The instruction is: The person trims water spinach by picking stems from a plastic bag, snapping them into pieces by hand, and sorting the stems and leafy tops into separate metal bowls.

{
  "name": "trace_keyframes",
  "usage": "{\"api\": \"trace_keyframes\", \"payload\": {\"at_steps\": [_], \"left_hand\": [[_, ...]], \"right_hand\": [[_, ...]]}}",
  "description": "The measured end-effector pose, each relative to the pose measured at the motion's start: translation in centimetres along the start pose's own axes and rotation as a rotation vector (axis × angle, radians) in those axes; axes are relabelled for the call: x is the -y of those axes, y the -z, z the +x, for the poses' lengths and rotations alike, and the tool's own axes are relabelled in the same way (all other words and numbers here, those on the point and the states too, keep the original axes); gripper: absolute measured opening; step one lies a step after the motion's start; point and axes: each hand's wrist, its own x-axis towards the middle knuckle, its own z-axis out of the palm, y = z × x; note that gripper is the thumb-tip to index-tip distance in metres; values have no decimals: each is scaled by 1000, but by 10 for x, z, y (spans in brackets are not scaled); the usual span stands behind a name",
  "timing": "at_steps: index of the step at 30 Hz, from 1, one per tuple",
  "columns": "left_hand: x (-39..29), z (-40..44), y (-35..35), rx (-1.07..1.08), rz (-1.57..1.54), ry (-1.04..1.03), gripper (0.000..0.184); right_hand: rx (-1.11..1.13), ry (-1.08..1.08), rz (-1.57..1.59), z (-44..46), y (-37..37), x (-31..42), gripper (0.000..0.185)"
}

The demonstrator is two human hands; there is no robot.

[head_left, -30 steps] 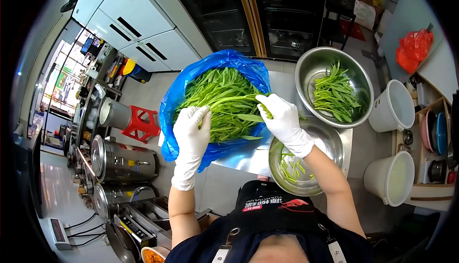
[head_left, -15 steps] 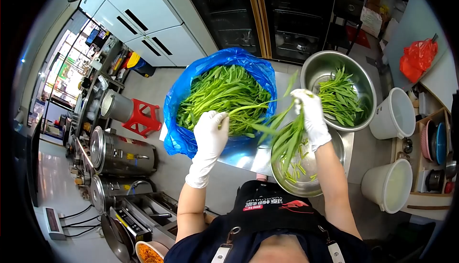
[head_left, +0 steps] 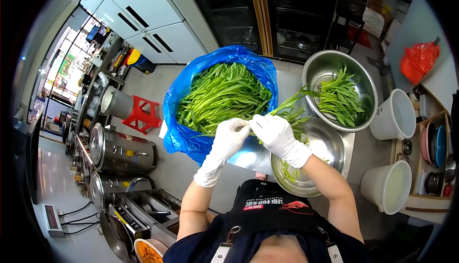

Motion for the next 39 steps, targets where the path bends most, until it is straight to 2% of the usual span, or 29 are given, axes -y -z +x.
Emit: {"api": "trace_keyframes", "payload": {"at_steps": [1, 3, 4, 7, 10, 11, 12, 13, 15, 17, 18, 21, 25, 27, 29, 30, 31, 33, 36, 39], "left_hand": [[-5, -2, 0, 48, -64, 58, 20], [-3, -3, -4, 109, -283, 34, 18], [1, -2, -8, 116, -253, -28, 18], [-8, -2, -29, 61, -404, -32, 15], [-8, 0, -49, 98, -529, -139, 14], [-9, -1, -53, 127, -526, -186, 14], [-6, -1, -62, 174, -536, -176, 15], [-2, -1, -70, 217, -548, -165, 15], [1, -8, -80, 325, -282, -99, 24], [27, -13, -102, 281, 61, -313, 34], [22, -18, -94, 318, 212, -293, 39], [33, -10, -71, -95, 281, -532, 31], [35, 4, 13, -580, 550, -673, 15], [50, 7, 52, -634, 682, -649, 16], [58, 6, 78, -621, 739, -620, 17], [62, 2, 88, -540, 880, -519, 16], [63, 1, 94, -530, 939, -506, 12], [58, -6, 97, -416, 1022, -345, 10], [64, -5, 92, -441, 1095, -240, 13], [63, -1, 91, -483, 1144, -221, 16]], "right_hand": [[-6, -7, 27, -3, 2, -1, 22], [-18, -16, 79, -8, 7, -5, 23], [-85, -91, 161, -12, 4, -7, 21], [-201, -417, 509, -20, 6, -7, 17], [-188, -862, 903, -32, 22, -24, 8], [-193, -889, 873, -33, 36, -32, 7], [-186, -1015, 913, -38, 50, -43, 6], [-193, -1040, 889, -48, 63, -58, 6], [-314, -1039, 769, -53, 95, -69, 9], [-337, -1010, 716, -73, 120, -89, 10], [-340, -988, 721, -79, 131, -95, 10], [-372, -940, 783, -109, 141, -117, 10], [-457, -914, 899, -130, 122, -122, 12], [-534, -969, 1165, -129, 107, -115, 14], [-511, -997, 1251, -120, 99, -107, 13], [-479, -1012, 1229, -115, 96, -104, 13], [-456, -991, 1244, -111, 92, -101, 13], [-401, -978, 1290, -102, 84, -95, 13], [-344, -997, 1343, -88, 73, -84, 10], [-323, -985, 1467, -86, 58, -81, 11]]}}
